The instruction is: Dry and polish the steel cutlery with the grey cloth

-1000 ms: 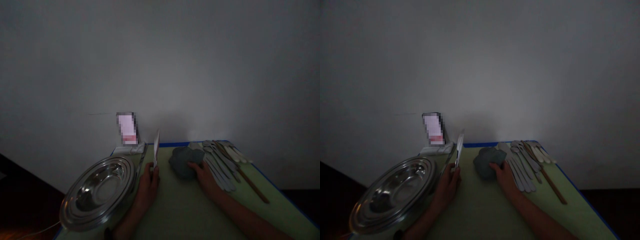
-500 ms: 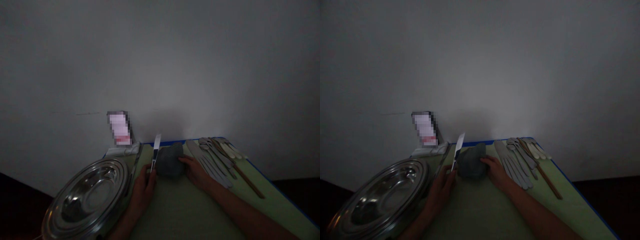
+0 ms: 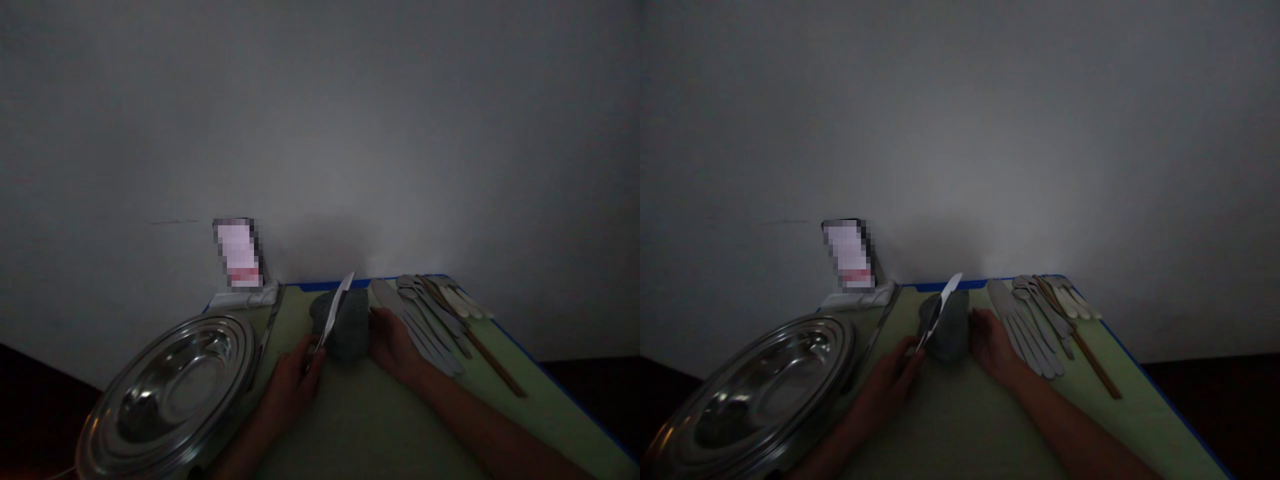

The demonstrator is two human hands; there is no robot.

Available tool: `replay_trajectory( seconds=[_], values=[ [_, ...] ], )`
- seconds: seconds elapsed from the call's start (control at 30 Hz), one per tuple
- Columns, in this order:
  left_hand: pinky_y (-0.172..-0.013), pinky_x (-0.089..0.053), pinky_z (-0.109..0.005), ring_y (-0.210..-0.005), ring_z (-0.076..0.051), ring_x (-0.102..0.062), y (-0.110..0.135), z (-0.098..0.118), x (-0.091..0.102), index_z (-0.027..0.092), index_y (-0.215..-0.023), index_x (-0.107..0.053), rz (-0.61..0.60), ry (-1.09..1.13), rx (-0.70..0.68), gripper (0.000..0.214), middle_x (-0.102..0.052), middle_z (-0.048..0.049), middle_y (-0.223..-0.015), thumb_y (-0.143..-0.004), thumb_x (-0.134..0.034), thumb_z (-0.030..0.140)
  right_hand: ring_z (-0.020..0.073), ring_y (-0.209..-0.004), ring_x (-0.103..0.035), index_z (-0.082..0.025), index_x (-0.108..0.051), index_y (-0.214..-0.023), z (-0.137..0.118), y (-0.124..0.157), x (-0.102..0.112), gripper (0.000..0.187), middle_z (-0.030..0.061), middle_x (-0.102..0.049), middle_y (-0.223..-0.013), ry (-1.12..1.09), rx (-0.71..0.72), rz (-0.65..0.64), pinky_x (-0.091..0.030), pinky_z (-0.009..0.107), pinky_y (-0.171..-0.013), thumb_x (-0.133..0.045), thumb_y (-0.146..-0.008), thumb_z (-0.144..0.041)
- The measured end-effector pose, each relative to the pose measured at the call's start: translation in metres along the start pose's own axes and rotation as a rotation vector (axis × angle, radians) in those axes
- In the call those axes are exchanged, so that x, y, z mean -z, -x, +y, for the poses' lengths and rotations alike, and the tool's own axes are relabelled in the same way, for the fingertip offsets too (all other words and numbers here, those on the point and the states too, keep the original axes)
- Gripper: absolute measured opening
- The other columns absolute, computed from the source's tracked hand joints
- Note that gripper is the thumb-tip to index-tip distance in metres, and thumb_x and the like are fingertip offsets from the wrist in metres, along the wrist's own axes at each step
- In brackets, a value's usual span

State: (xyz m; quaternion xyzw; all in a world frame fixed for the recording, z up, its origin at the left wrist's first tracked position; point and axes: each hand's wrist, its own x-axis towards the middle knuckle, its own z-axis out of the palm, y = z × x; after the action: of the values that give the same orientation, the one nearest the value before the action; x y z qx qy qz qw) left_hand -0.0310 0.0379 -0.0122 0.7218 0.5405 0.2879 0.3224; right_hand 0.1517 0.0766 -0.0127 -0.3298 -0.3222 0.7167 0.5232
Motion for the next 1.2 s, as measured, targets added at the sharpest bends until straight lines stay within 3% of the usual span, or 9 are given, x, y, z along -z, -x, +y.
replay_trajectory(
  seconds=[0.17, 0.33, 0.47, 0.57, 0.67, 0.77, 0.9, 1.2],
  values=[
    [-0.058, -0.041, -0.024, -0.059, -0.016, -0.058, 0.001, 0.000, 0.001, 0.018, -0.106, -0.056, 0.003, -0.030, -0.083, 0.030, -0.062, 0.0008, -0.066, -0.090, -0.038, 0.037, 0.0240, -0.098, -0.058, -0.020, -0.064, -0.072, 0.012, 0.001, -0.004, 0.014, 0.0056, -0.070, -0.084, -0.071, 0.020, -0.091, -0.041, 0.039, -0.086, -0.055, -0.067, -0.030],
    [-0.067, -0.043, -0.024, -0.077, -0.017, -0.061, 0.001, -0.002, 0.002, 0.021, -0.101, -0.056, -0.002, 0.002, -0.106, 0.026, -0.065, 0.0002, -0.079, -0.091, -0.037, 0.036, 0.0218, -0.096, -0.059, -0.018, -0.064, -0.078, 0.020, 0.002, -0.003, 0.015, 0.0057, -0.069, -0.086, -0.168, 0.009, -0.209, -0.039, 0.038, -0.088, -0.065, -0.064, -0.023],
    [-0.063, -0.043, -0.023, -0.071, -0.016, -0.059, 0.001, -0.004, 0.003, 0.021, -0.096, -0.056, 0.011, 0.002, -0.106, 0.024, -0.064, 0.0004, -0.077, -0.090, -0.039, 0.035, 0.0216, -0.097, -0.058, -0.019, -0.064, -0.078, 0.017, 0.000, -0.003, 0.013, 0.0054, -0.069, -0.087, -0.200, -0.033, -0.223, -0.040, 0.038, -0.089, -0.065, -0.065, -0.023],
    [-0.056, -0.041, -0.022, -0.059, -0.014, -0.056, 0.002, -0.005, 0.004, 0.020, -0.103, -0.053, -0.043, 0.033, -0.099, 0.025, -0.060, 0.0024, -0.068, -0.091, -0.036, 0.034, 0.0220, -0.098, -0.058, -0.019, -0.064, -0.080, 0.017, -0.002, -0.001, 0.016, 0.0060, -0.069, -0.090, -0.215, -0.090, -0.240, -0.040, 0.039, -0.089, -0.061, -0.069, -0.031],
    [-0.052, -0.040, -0.022, -0.052, -0.013, -0.053, 0.003, -0.004, 0.004, 0.019, -0.106, -0.050, -0.098, 0.062, -0.079, 0.027, -0.055, 0.0049, -0.058, -0.091, -0.035, 0.035, 0.0221, -0.097, -0.058, -0.019, -0.064, -0.079, 0.021, -0.005, 0.003, 0.014, 0.0063, -0.069, -0.089, -0.195, -0.042, -0.219, -0.041, 0.039, -0.088, -0.062, -0.069, -0.029],
    [-0.054, -0.039, -0.022, -0.051, -0.013, -0.054, 0.002, -0.005, 0.002, 0.018, -0.090, -0.052, -0.116, 0.035, -0.079, 0.027, -0.056, 0.0042, -0.054, -0.092, -0.034, 0.037, 0.0219, -0.094, -0.060, -0.018, -0.064, -0.079, 0.025, -0.004, 0.005, 0.016, 0.0059, -0.069, -0.086, -0.139, 0.029, -0.224, -0.041, 0.039, -0.087, -0.067, -0.063, -0.017],
    [-0.053, -0.036, -0.021, -0.052, -0.012, -0.053, 0.000, -0.006, 0.000, 0.019, -0.070, -0.050, -0.120, -0.020, -0.095, 0.033, -0.055, 0.0027, -0.055, -0.091, -0.035, 0.039, 0.0220, -0.090, -0.062, -0.016, -0.065, -0.080, 0.026, 0.001, 0.003, 0.023, 0.0062, -0.069, -0.081, -0.075, -0.016, -0.282, -0.043, 0.038, -0.084, -0.070, -0.058, -0.012],
    [-0.051, -0.036, -0.021, -0.051, -0.013, -0.049, 0.004, -0.005, 0.005, 0.018, -0.077, -0.058, -0.126, 0.188, -0.019, 0.035, -0.048, 0.0046, -0.051, -0.090, -0.034, 0.040, 0.0205, -0.086, -0.064, -0.016, -0.065, -0.085, 0.028, -0.001, 0.001, 0.024, 0.0064, -0.070, -0.082, -0.076, -0.013, -0.233, -0.047, 0.036, -0.080, -0.071, -0.062, -0.019]
  ],
)
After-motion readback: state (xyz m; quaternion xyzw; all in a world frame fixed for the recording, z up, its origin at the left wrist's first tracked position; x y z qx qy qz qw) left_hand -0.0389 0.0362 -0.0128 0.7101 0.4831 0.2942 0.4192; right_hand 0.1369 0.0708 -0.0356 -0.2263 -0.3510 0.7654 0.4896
